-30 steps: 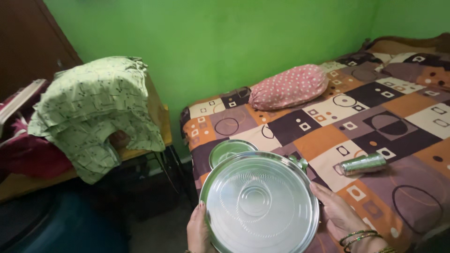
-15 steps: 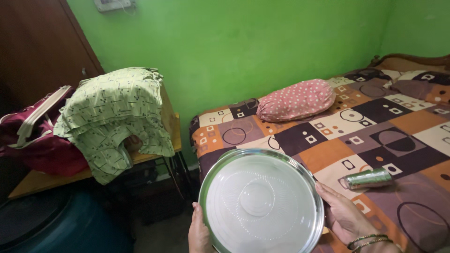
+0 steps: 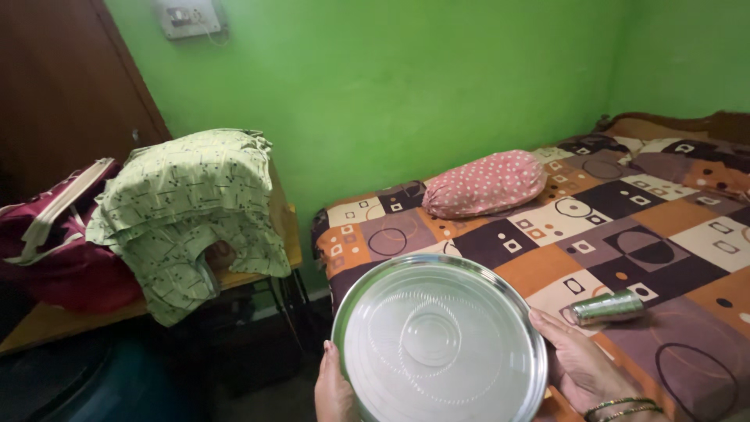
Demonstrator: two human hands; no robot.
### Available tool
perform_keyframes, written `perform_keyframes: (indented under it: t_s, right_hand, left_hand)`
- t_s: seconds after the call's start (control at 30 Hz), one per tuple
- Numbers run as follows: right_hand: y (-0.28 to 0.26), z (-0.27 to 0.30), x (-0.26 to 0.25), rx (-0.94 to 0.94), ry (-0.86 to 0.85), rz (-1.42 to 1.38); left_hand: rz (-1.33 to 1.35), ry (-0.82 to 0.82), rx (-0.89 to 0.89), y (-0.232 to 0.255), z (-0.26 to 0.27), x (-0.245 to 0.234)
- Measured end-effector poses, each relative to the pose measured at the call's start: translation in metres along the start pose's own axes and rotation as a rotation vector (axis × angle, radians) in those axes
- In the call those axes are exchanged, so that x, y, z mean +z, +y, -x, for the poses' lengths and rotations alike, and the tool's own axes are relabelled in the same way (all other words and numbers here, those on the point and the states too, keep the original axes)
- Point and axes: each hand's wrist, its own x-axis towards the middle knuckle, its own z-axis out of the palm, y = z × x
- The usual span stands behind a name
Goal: The person wipes and cleans stainless steel plates and small bowls using a cloth by hand while in a room with a bed and sofas.
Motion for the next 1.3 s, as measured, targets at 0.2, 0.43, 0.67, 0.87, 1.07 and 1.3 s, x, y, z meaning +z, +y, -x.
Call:
perform_keyframes:
  t_s: [0.2,0.43,0.67,0.87,1.07,1.3]
  right_hand:
    - [0.018,-0.004,0.016,-0.072,0.038,-0.023]
    - [0.01,0.029,0.056,-0.059,0.109,0.032]
    - [0.01,0.063,0.075,0.059,0.048,0.177]
    - [0.023,0.078,0.048,-0.003,-0.054,0.118]
    - [0.029,0.107,0.041,-0.103,-0.095,0.067]
    - [0.008,0.15,0.068,-0.073,0.18,0.023]
  left_hand:
    - [0.078,-0.042,-0.072,0.032,0.004,-0.005]
    - [0.151,0.005,-0.065,0.073,0.031,0.018]
    - [0.233,-0.186,-0.151,0.11,0.05,0.026]
    - [0.244,-0.182,-0.285,0.115,0.056,0.034]
    - [0.243,-0.276,-0.391,0.105,0.057,0.04]
    - [0.215,-0.304,-0.487,0.093,0.062,0.054]
